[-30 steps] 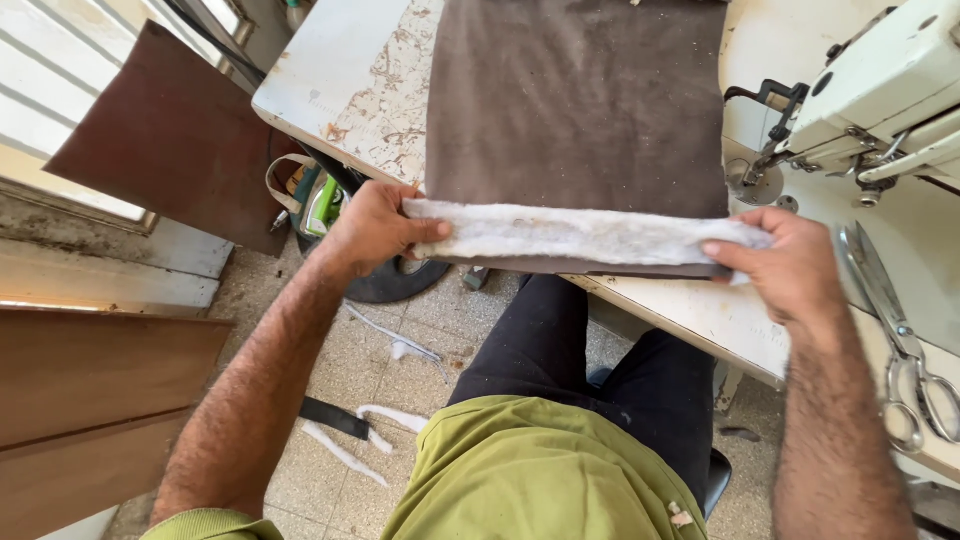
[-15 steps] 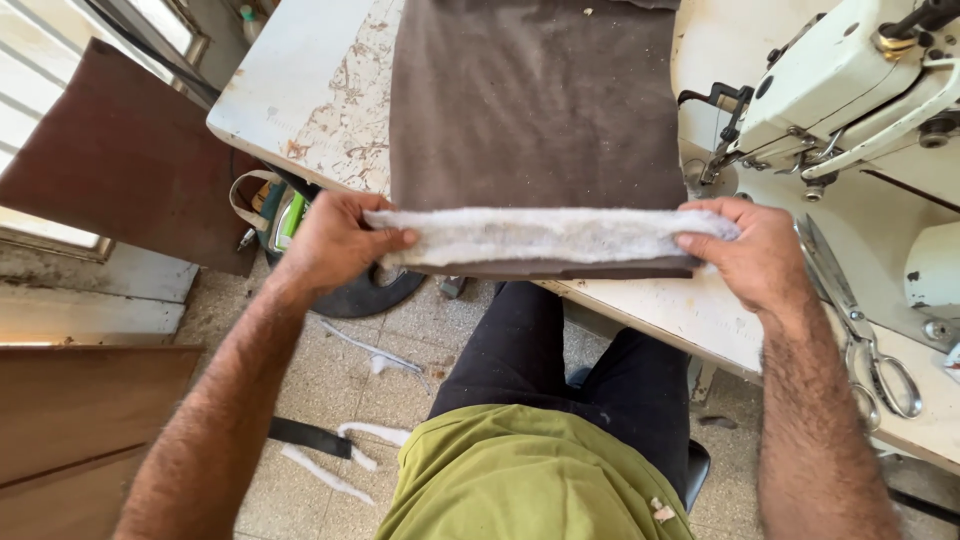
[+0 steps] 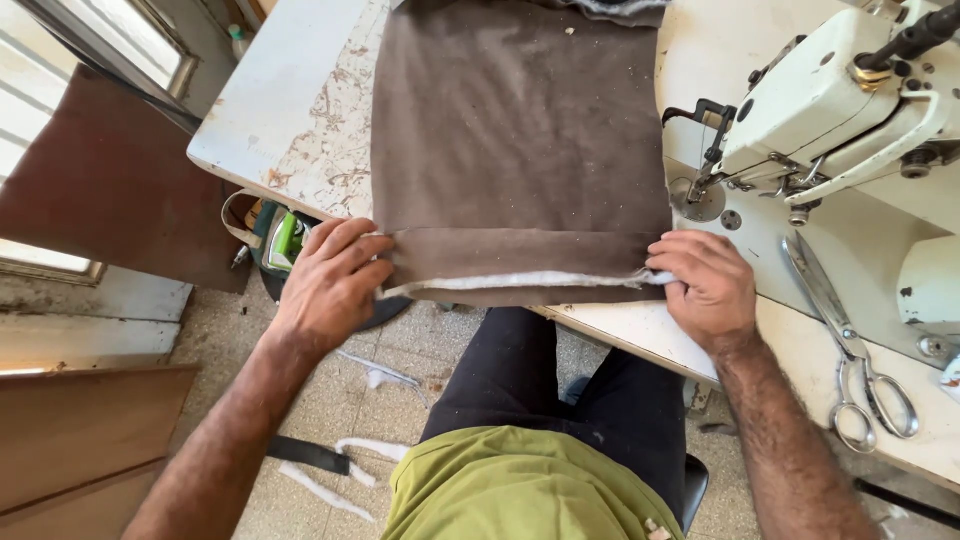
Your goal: Cutting fabric with scissors and folding layers of fabric and padding on a workbench
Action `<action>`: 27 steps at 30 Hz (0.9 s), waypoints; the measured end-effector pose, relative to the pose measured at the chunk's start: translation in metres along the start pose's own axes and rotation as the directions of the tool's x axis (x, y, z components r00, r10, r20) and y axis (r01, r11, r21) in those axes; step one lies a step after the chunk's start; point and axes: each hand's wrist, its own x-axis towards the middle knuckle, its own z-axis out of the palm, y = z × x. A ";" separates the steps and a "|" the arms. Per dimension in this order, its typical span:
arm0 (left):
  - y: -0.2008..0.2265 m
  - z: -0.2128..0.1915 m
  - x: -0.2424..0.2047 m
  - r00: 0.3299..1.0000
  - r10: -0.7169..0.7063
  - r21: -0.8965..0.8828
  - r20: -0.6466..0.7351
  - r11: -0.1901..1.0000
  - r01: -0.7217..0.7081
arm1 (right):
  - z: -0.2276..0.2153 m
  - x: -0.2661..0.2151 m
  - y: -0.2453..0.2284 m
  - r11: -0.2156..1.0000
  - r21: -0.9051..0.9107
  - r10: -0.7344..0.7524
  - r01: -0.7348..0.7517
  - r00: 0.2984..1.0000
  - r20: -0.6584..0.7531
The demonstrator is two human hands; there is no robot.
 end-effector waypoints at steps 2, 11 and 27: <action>0.025 -0.016 0.025 0.999 -0.035 0.044 0.026 0.998 0.033 | -0.001 0.005 -0.010 1.000 0.000 0.028 -0.028 0.999 0.015; 0.167 0.075 0.131 0.929 -0.167 -0.200 0.329 0.950 0.242 | -0.005 0.021 -0.036 0.998 -0.020 0.064 -0.063 0.997 0.053; 0.125 0.043 0.063 0.738 -0.418 0.164 0.530 0.904 0.395 | 0.004 0.012 -0.022 0.998 -0.037 0.044 -0.045 0.999 -0.013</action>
